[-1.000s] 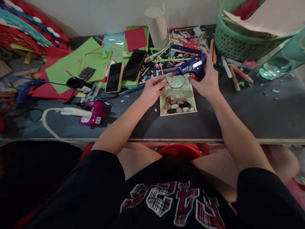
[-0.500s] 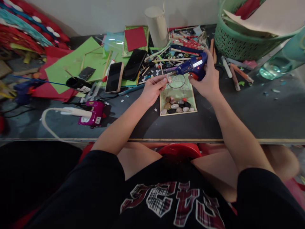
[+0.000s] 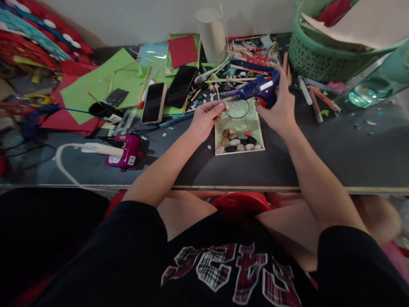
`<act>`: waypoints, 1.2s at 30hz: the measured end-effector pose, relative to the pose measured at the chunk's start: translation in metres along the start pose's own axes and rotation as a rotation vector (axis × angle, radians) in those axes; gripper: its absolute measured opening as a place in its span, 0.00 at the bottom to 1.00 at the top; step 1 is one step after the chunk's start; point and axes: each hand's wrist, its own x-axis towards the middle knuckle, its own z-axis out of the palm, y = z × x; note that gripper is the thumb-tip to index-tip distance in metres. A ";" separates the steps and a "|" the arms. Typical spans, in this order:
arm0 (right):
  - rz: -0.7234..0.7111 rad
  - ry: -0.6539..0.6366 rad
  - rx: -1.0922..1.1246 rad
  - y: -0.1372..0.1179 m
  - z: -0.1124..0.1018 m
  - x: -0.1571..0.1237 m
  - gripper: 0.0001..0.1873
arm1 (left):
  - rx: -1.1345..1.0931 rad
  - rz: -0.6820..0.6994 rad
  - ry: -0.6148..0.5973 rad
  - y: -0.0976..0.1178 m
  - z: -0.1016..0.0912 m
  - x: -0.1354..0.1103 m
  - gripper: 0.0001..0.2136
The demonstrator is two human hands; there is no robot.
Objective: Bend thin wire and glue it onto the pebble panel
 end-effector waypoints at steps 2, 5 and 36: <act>-0.025 0.092 0.001 0.002 0.001 0.001 0.50 | 0.001 0.000 0.005 0.000 0.000 0.000 0.16; -0.056 0.150 0.009 0.004 0.003 0.003 0.51 | -0.007 0.000 0.013 0.001 0.000 0.000 0.14; -0.093 0.119 0.069 0.000 0.001 0.003 0.49 | 0.053 -0.027 0.091 0.008 0.004 -0.001 0.12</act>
